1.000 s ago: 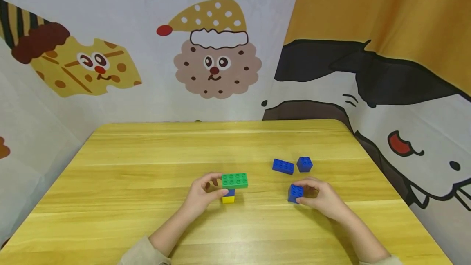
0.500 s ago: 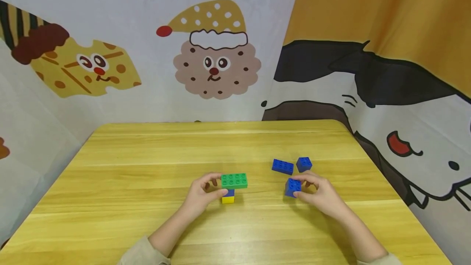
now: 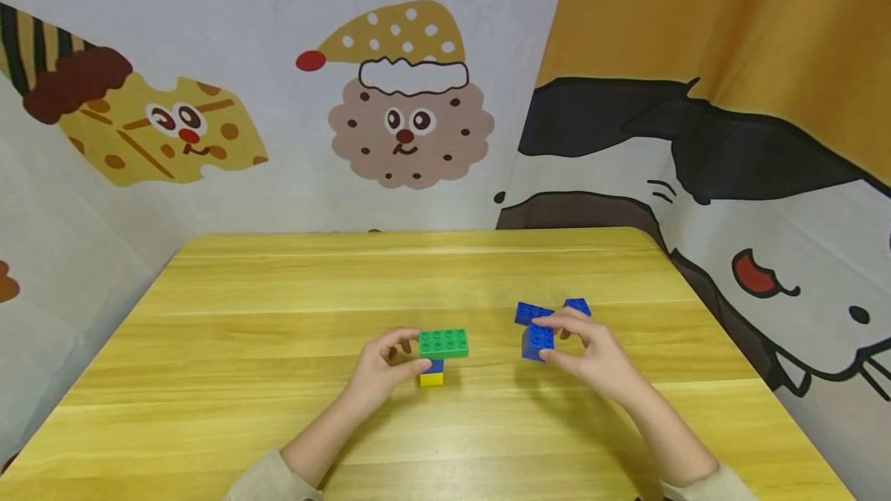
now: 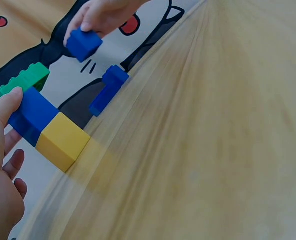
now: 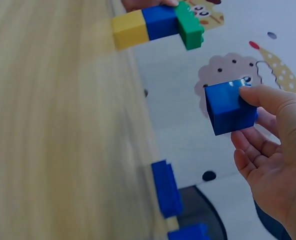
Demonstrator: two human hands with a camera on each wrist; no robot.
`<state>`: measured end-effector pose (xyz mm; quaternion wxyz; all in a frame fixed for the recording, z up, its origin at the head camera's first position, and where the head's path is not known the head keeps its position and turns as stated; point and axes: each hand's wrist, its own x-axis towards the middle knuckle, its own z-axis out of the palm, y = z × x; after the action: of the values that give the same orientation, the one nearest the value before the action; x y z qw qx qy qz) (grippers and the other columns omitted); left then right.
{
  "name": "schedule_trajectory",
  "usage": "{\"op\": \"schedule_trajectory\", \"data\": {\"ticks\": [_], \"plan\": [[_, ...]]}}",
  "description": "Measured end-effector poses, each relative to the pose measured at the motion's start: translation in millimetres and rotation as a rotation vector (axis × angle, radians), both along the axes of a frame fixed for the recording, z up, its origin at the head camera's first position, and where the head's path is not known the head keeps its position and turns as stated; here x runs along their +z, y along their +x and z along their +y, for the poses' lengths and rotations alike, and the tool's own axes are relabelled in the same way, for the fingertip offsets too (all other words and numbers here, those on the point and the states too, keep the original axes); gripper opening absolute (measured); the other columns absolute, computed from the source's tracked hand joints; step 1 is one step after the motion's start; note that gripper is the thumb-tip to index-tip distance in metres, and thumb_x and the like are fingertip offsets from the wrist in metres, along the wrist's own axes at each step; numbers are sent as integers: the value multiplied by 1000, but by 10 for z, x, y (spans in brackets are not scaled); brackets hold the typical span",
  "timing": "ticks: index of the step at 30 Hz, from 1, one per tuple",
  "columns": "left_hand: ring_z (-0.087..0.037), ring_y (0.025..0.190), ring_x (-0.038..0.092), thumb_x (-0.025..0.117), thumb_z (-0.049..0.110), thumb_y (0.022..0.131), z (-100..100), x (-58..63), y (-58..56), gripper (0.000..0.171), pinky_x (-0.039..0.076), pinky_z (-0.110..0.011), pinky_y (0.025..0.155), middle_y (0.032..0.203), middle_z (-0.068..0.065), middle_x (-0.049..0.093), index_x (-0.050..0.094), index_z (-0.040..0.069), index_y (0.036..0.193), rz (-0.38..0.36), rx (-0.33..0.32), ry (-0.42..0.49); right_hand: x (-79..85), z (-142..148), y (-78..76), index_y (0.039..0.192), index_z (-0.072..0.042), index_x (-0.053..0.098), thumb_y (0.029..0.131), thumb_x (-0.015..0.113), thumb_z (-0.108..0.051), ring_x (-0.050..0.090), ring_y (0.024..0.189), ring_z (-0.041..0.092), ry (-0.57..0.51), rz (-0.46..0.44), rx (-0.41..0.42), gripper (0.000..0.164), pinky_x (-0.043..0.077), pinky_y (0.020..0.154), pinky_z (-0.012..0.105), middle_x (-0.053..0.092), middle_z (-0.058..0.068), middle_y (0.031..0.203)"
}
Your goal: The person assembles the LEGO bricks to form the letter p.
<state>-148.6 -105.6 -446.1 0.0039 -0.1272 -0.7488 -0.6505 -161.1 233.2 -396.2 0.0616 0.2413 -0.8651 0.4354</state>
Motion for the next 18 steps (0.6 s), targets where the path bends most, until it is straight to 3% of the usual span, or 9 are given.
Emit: {"op": "schedule_trajectory", "data": {"ticks": [7,13,18], "plan": [[-21,73,39,77,9,81,1,-16,-9,37,31,-23,57,99,-16,55,66,10,116,-8,5,2,152,-201,-8,119,-13,67,83,76,-10,48,91,22,-63,48,72,37,44,74,32,60,-1,106],[-19,72,39,77,6,80,9,-17,-23,37,31,-22,56,98,-15,55,67,9,115,-35,14,-17,282,-387,-9,118,-10,67,81,76,-4,54,101,19,-88,51,113,39,48,83,31,62,0,111],[-20,72,39,76,4,81,23,130,48,35,31,-22,57,97,-18,55,67,6,114,-35,14,-15,468,-575,73,114,-2,67,79,75,3,56,100,18,-86,72,138,36,47,85,31,63,5,107]]}}
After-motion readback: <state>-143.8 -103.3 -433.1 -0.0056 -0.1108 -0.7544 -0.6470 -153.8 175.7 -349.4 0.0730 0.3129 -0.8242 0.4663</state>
